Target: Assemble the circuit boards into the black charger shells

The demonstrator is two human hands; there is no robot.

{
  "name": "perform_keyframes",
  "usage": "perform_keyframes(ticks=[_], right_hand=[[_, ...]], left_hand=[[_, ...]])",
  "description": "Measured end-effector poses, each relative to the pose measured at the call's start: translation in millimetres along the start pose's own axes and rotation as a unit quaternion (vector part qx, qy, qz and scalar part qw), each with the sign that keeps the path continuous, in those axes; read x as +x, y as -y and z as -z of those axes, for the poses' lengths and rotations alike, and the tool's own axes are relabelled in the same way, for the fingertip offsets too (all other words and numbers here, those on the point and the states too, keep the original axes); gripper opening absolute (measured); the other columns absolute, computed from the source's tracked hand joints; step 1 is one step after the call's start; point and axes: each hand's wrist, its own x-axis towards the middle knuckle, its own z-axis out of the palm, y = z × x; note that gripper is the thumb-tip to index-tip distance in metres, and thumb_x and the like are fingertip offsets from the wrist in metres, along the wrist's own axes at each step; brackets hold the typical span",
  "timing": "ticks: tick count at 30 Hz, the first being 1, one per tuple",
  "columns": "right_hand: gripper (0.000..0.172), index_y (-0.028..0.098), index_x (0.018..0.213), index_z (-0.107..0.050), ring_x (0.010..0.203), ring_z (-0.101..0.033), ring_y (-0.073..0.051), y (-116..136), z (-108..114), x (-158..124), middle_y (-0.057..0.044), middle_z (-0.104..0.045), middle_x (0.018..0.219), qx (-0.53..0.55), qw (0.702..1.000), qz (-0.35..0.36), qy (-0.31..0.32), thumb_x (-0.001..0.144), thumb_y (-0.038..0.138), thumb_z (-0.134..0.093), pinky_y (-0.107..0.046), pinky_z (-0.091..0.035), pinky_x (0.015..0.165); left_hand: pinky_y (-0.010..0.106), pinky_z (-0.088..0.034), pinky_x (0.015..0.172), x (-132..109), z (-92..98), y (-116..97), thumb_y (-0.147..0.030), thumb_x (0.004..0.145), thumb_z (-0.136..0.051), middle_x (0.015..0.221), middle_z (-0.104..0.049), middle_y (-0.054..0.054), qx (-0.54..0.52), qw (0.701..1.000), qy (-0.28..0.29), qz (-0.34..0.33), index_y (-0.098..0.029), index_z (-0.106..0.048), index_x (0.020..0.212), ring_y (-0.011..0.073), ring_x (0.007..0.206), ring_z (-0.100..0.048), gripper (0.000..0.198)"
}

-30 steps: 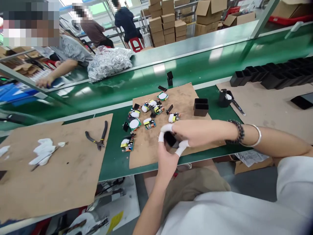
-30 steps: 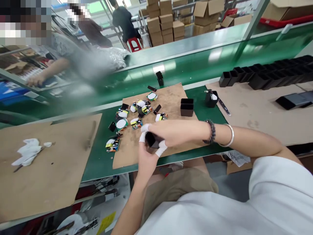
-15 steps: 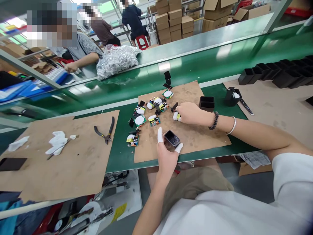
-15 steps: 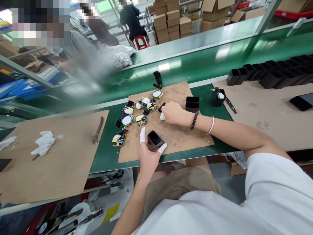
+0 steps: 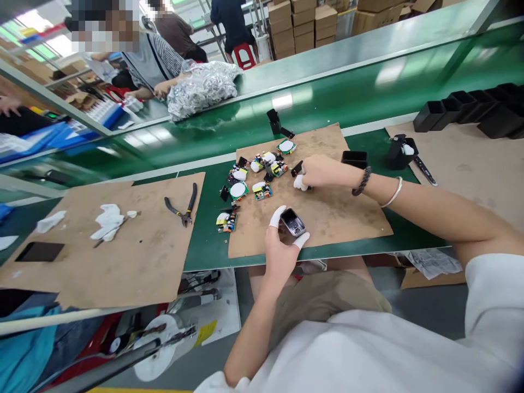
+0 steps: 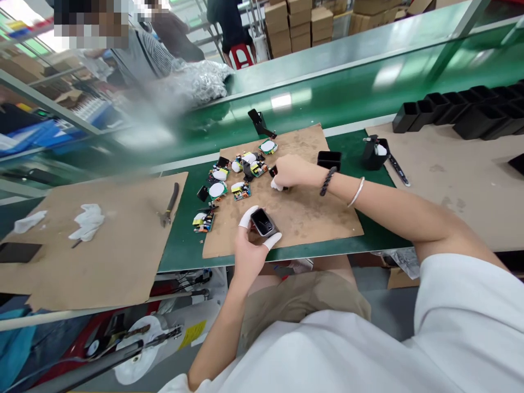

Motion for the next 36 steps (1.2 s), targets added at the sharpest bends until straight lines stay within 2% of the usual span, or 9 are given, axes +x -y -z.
perform_keyframes(ticks=[5, 9, 11, 15, 19, 23, 32, 34, 36], right_hand=[[0.039, 0.009, 0.119, -0.075, 0.100, -0.078, -0.026, -27, -1, -19, -0.017, -0.081, 0.110, 0.228, 0.971, 0.068, 0.032, 0.096, 0.018, -0.045, -0.039, -0.065, 0.086], [0.029, 0.014, 0.107, -0.077, 0.103, -0.078, -0.029, -30, -25, -58, -0.016, -0.080, 0.111, 0.573, 0.812, 0.102, 0.049, 0.088, 0.028, -0.060, -0.049, -0.065, 0.094], [0.029, 0.018, 0.103, -0.078, 0.104, -0.078, -0.030, -24, -37, -77, -0.011, -0.081, 0.110, 0.632, 0.767, 0.105, 0.027, 0.079, 0.034, -0.077, -0.049, -0.065, 0.095], [0.048, 0.025, 0.101, -0.079, 0.110, -0.076, -0.030, -6, -49, -99, -0.005, -0.081, 0.111, 0.657, 0.740, 0.121, -0.080, 0.060, 0.038, -0.099, -0.048, -0.064, 0.096], [0.045, 0.026, 0.094, -0.081, 0.113, -0.075, -0.030, 2, -55, -103, -0.005, -0.081, 0.111, 0.662, 0.726, 0.158, -0.095, 0.057, 0.040, -0.101, -0.048, -0.063, 0.101], [0.051, 0.030, 0.103, -0.080, 0.113, -0.074, -0.029, -2, -58, -106, -0.002, -0.080, 0.111, 0.696, 0.698, 0.126, -0.114, 0.058, 0.038, -0.101, -0.046, -0.064, 0.097], [0.043, 0.035, 0.099, -0.079, 0.105, -0.074, -0.025, -12, -68, -123, 0.003, -0.079, 0.103, 0.720, 0.676, 0.049, -0.146, 0.061, 0.033, -0.098, -0.044, -0.062, 0.099], [0.044, 0.033, 0.098, -0.080, 0.101, -0.074, -0.024, -13, -73, -125, 0.002, -0.079, 0.101, 0.726, 0.671, 0.035, -0.146, 0.059, 0.032, -0.099, -0.042, -0.063, 0.093], [0.045, 0.032, 0.097, -0.080, 0.095, -0.074, -0.022, -13, -78, -127, 0.002, -0.079, 0.097, 0.737, 0.658, 0.020, -0.151, 0.056, 0.031, -0.100, -0.037, -0.064, 0.086]], left_hand=[[0.048, -0.043, 0.124, -2, 5.3, -7, -0.023, 0.069, -0.089, 0.148, -0.063, 0.014, -0.028, 1.000, -0.002, -0.009, -0.021, -0.056, 0.141, 0.0308, 0.142, -0.057, 0.080], [0.048, -0.040, 0.126, -2, 7.0, -17, -0.023, 0.070, -0.089, 0.150, -0.063, 0.011, -0.021, 0.999, -0.009, -0.026, -0.023, -0.057, 0.143, 0.0308, 0.145, -0.054, 0.081], [0.046, -0.039, 0.126, -3, 6.8, -24, -0.023, 0.069, -0.089, 0.150, -0.064, 0.010, -0.009, 0.999, -0.007, -0.039, -0.024, -0.059, 0.142, 0.0315, 0.145, -0.055, 0.078], [0.042, -0.042, 0.124, -8, 4.9, -38, -0.025, 0.070, -0.091, 0.149, -0.064, 0.008, 0.007, 0.998, -0.002, -0.062, -0.024, -0.063, 0.140, 0.0329, 0.143, -0.057, 0.076], [0.044, -0.045, 0.120, -11, 2.7, -38, -0.025, 0.073, -0.090, 0.145, -0.067, 0.007, 0.070, 0.990, -0.008, -0.126, -0.026, -0.063, 0.140, 0.0327, 0.139, -0.059, 0.073], [0.046, -0.050, 0.109, 0, -1.3, -19, -0.035, 0.067, -0.096, 0.136, -0.067, 0.009, 0.158, 0.966, -0.041, -0.200, -0.027, -0.057, 0.140, 0.0318, 0.128, -0.062, 0.083], [0.054, -0.051, 0.101, 22, -9.0, 15, -0.067, 0.053, -0.096, 0.116, -0.059, 0.012, 0.313, 0.927, -0.123, -0.166, -0.020, -0.052, 0.127, 0.0356, 0.114, -0.061, 0.098], [0.054, -0.051, 0.100, 18, -8.3, 14, -0.070, 0.060, -0.091, 0.118, -0.058, 0.013, 0.318, 0.923, -0.125, -0.176, -0.019, -0.050, 0.129, 0.0352, 0.114, -0.060, 0.095], [0.052, -0.051, 0.100, 11, -7.5, 13, -0.064, 0.083, -0.077, 0.120, -0.057, 0.014, 0.309, 0.925, -0.109, -0.190, -0.018, -0.047, 0.134, 0.0325, 0.114, -0.060, 0.075]])
